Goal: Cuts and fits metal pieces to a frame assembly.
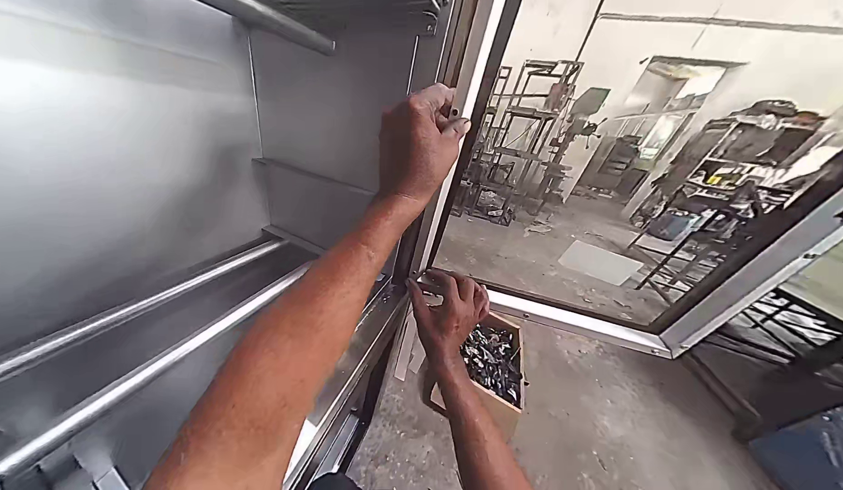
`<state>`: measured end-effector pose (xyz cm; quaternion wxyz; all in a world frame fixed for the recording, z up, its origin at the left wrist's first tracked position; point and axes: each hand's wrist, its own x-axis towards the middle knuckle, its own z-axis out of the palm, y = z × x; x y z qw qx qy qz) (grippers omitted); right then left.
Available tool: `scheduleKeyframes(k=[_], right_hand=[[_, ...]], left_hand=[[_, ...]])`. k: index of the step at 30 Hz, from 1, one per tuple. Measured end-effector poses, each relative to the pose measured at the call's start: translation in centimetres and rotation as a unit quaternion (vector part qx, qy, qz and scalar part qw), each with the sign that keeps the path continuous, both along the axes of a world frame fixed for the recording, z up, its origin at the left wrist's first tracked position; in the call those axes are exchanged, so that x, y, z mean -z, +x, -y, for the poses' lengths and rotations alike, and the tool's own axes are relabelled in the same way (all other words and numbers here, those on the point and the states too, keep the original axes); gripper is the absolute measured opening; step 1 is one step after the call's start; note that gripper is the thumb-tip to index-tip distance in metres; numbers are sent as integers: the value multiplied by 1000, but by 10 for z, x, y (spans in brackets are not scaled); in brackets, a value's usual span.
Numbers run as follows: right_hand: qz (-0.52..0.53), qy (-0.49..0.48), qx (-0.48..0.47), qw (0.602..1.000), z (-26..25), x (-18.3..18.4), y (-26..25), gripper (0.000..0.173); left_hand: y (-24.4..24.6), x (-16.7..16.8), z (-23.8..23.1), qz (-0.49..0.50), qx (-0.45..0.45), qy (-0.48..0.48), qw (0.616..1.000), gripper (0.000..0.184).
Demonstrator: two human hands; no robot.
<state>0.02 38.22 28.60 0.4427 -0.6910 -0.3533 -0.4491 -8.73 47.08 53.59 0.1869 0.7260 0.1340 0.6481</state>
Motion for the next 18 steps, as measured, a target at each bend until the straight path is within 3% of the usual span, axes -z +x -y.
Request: scheduleKeyframes(k=[12,18], right_hand=[[-6,6,1,1000,0,-1,0,39],[6,13,-151,988,32,22,-8,28]], left_hand=[[2,-2,-1,-2,2,-1,1000,28],[4,0,-1,5,4,-12,1000,27]])
